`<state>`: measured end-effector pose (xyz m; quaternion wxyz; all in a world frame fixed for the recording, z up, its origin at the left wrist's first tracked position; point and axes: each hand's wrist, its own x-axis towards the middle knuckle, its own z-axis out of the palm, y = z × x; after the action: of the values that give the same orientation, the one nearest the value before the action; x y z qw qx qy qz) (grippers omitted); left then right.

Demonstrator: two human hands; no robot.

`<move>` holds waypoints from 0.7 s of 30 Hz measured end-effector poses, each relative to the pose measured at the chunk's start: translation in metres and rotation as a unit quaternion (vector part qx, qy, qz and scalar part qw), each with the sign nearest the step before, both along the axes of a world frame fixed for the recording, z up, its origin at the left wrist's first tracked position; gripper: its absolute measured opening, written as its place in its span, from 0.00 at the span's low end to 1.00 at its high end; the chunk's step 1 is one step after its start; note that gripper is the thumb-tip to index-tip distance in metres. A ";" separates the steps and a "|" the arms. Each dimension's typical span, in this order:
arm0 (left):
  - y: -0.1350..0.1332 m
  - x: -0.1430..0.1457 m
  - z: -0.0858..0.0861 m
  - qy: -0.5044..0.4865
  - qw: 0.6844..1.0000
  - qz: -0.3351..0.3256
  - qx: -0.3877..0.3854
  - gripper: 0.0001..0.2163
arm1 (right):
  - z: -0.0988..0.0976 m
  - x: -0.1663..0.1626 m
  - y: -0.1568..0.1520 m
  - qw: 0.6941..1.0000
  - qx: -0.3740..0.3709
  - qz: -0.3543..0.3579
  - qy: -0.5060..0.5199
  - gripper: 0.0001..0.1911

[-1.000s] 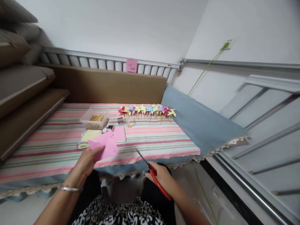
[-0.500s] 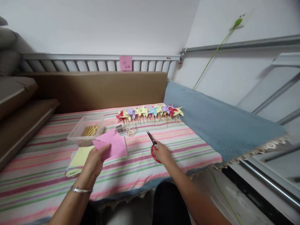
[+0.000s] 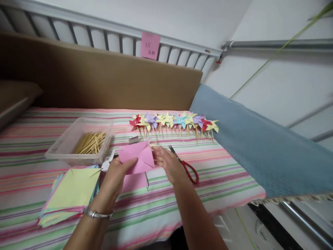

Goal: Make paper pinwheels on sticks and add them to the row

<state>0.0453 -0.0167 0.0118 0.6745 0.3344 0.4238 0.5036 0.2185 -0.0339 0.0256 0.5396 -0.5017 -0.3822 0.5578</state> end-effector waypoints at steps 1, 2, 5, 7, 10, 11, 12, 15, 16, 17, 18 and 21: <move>0.001 -0.002 -0.002 0.004 1.000 -0.007 -0.001 0.19 | -0.001 -0.010 0.005 0.999 -0.003 0.017 0.033 0.25; 0.002 -0.004 -0.004 0.011 1.000 -0.011 -0.002 0.19 | -0.003 -0.018 0.009 0.998 -0.002 0.028 0.055 0.23; 0.007 -0.009 -0.009 0.030 0.999 -0.011 -0.011 0.19 | -0.010 -0.035 0.019 0.996 0.005 0.027 0.086 0.16; 0.009 -0.010 -0.010 0.024 0.999 -0.023 -0.025 0.18 | -0.015 -0.038 0.022 0.996 0.000 0.010 0.090 0.14; 0.010 -0.008 -0.010 0.004 0.998 -0.052 -0.042 0.16 | -0.023 -0.036 0.023 0.997 0.004 0.002 0.075 0.12; 0.009 -0.006 -0.010 0.004 0.997 -0.055 -0.046 0.15 | -0.025 -0.034 0.022 0.999 0.009 0.004 0.054 0.11; 0.008 -0.005 -0.010 0.008 0.997 -0.055 -0.050 0.15 | -0.027 -0.032 0.021 1.000 0.013 0.008 0.023 0.10; 0.006 -0.001 -0.009 0.010 0.997 -0.049 -0.056 0.15 | -0.029 -0.027 0.016 0.996 0.033 0.001 -0.084 0.08; 0.005 0.000 -0.008 -0.002 0.997 -0.045 -0.058 0.15 | -0.028 -0.027 0.014 0.991 0.053 -0.020 -0.120 0.08; 0.005 0.000 -0.008 -0.019 0.997 -0.035 -0.062 0.15 | -0.027 -0.026 0.011 0.982 0.083 -0.056 -0.161 0.09; 0.005 0.000 -0.008 -0.040 0.997 -0.019 -0.070 0.15 | -0.026 -0.027 0.009 0.965 0.123 -0.098 -0.208 0.10; 0.007 0.000 -0.007 -0.119 0.987 0.043 -0.104 0.14 | -0.022 -0.032 0.000 0.883 0.257 -0.183 -0.347 0.10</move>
<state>0.0453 -0.0099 0.0050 0.7288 0.1815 0.4048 0.5215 0.1863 -0.0337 0.0039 0.5749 -0.5681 -0.5762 0.1217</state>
